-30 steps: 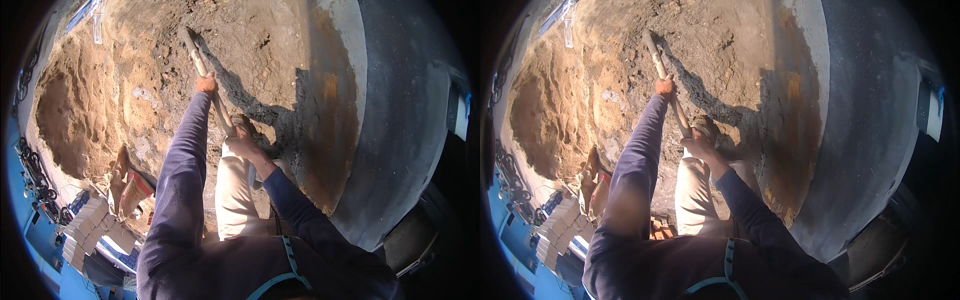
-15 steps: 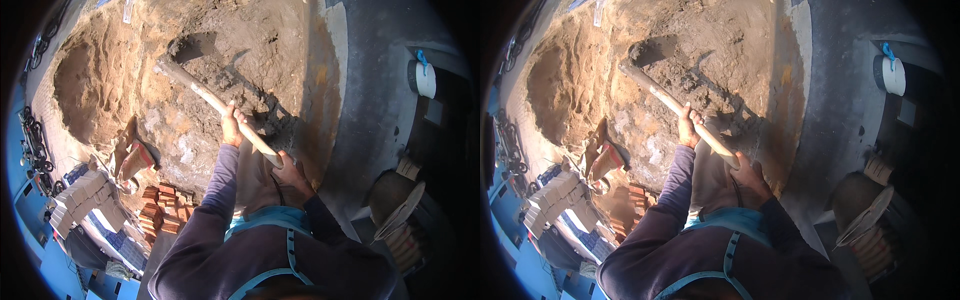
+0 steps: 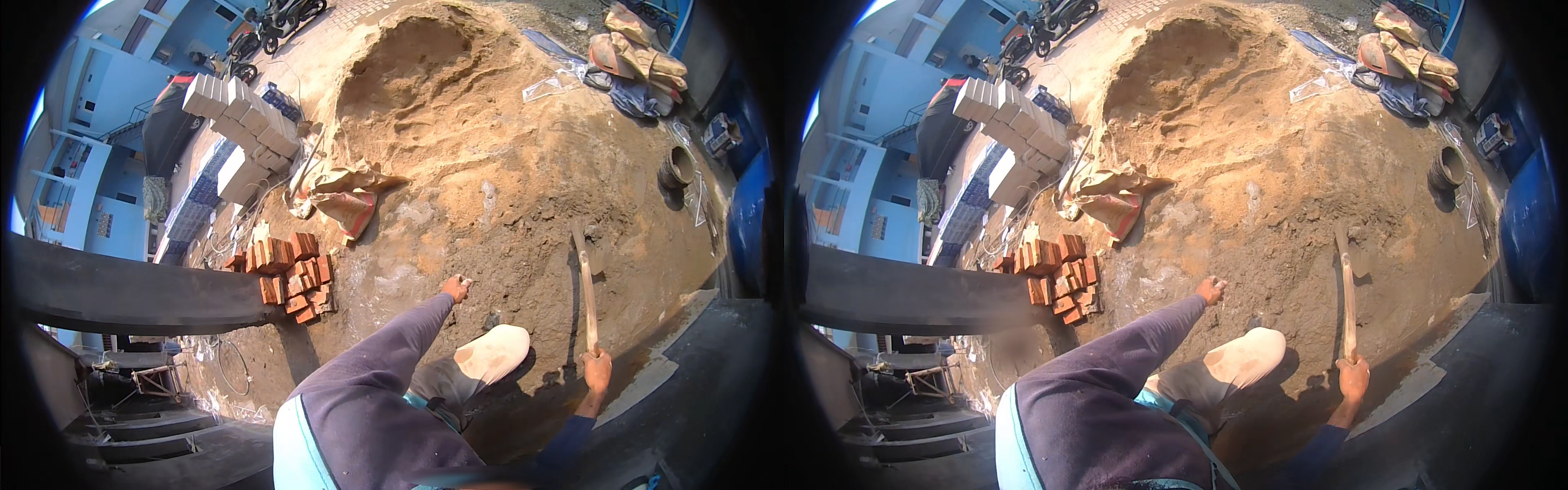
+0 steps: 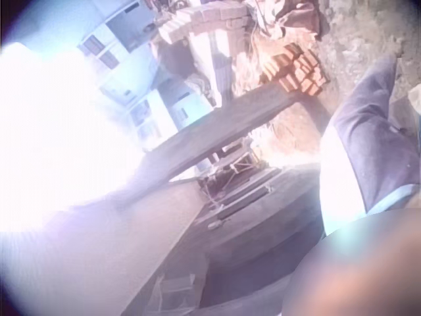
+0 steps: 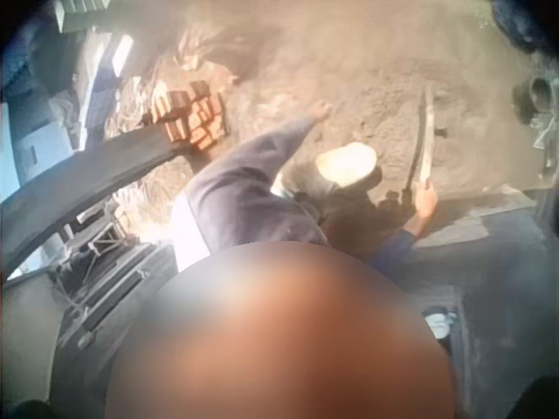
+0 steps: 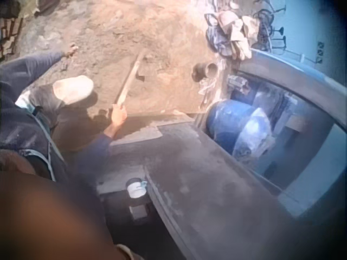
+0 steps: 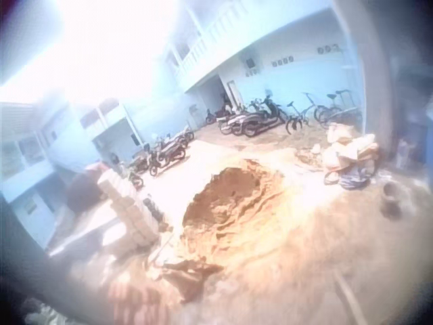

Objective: The person mixes a pile of sand and cement on the ground using a hoe. They repeatedly turn and fold the dry mix to blend the materials together.

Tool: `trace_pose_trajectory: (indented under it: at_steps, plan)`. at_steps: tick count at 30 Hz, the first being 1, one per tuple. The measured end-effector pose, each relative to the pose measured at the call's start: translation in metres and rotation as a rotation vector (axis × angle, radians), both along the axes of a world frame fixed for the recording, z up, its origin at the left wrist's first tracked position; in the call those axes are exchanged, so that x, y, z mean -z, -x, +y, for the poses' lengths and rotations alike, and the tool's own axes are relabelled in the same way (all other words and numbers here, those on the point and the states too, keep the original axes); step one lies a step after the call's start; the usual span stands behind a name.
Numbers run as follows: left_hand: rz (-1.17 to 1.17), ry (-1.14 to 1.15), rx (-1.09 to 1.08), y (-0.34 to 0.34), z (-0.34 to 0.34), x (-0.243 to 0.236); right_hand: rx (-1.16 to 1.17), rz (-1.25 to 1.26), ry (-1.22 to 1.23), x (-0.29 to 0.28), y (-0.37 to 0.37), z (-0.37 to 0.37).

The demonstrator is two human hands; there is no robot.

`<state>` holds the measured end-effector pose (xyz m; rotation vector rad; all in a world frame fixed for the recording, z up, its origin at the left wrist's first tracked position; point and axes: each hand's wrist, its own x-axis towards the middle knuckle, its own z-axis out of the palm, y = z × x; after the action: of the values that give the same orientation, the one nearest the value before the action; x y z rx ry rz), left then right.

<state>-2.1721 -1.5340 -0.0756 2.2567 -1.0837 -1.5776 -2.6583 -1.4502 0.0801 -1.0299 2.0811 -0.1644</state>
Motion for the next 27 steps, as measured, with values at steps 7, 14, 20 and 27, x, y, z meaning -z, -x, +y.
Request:
trace_pose_trajectory:
  at_steps: [7, 14, 20, 27]
  plan:
    - [-0.298, -0.583, -0.073, -0.094, 0.092, 0.003, -0.22, 0.453, -0.336, 0.034, 0.051, -0.17]
    - [0.025, -0.304, -0.145, 0.043, 0.014, -0.025, -0.311, 0.488, -0.359, 0.039, 0.079, -0.214]
    - [0.354, 0.16, 0.105, 0.169, -0.152, -0.116, -0.38, 0.406, -0.353, 0.041, 0.074, -0.291]
    - [0.257, 0.23, -0.27, 0.156, -0.153, -0.125, -0.669, 0.385, -0.231, 0.094, 0.063, -0.338]
